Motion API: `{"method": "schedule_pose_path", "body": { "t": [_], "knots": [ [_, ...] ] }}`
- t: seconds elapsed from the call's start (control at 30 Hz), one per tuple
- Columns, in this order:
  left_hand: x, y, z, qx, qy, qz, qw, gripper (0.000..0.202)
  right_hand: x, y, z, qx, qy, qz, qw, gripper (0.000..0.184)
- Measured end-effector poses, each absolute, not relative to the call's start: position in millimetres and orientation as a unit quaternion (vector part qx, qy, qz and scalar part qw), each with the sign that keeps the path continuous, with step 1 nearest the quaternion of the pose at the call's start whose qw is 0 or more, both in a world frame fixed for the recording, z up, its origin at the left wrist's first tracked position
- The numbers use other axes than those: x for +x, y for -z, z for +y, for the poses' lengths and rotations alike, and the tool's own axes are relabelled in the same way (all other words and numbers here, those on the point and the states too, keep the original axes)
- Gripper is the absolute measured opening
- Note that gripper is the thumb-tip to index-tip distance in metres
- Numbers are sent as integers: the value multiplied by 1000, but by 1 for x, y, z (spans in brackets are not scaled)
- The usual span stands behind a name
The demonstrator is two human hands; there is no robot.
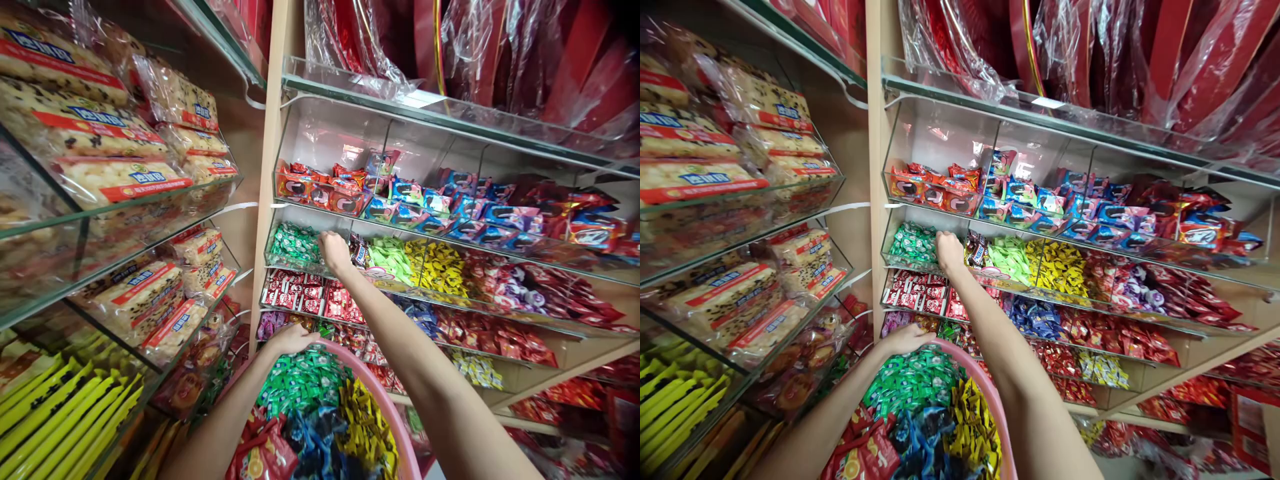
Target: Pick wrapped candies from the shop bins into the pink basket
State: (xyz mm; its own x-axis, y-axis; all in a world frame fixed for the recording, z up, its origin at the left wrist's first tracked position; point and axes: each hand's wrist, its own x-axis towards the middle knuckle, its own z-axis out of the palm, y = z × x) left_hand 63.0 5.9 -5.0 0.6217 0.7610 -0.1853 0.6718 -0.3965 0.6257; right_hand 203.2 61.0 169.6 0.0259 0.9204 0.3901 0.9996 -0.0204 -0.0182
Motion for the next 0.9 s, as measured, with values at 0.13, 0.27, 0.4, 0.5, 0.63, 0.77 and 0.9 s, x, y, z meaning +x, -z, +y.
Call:
{"method": "schedule_pose_path", "body": {
  "t": [0.13, 0.27, 0.4, 0.5, 0.63, 0.77, 0.9],
  "knots": [
    [60, 3, 8, 840, -71, 422, 334, 63, 208, -168, 5, -623, 153, -724, 254, 29],
    [58, 2, 9, 840, -64, 429, 326, 65, 215, -125, -73, -547, 43, -776, 310, 25],
    [56, 4, 10, 842, -64, 430, 319, 66, 211, -71, -124, -522, -55, -819, 230, 21],
    [55, 5, 8, 843, -67, 424, 325, 67, 203, -50, -133, -513, -71, -833, 197, 20],
    [56, 3, 4, 843, -63, 417, 335, 65, 195, -43, -131, -502, -70, -845, 169, 21],
    [58, 3, 1, 844, -57, 409, 344, 63, 195, -46, -137, -511, -80, -844, 143, 16],
    [61, 5, 1, 839, -59, 402, 362, 63, 206, -51, -160, -556, -78, -803, 201, 20]
  ]
}}
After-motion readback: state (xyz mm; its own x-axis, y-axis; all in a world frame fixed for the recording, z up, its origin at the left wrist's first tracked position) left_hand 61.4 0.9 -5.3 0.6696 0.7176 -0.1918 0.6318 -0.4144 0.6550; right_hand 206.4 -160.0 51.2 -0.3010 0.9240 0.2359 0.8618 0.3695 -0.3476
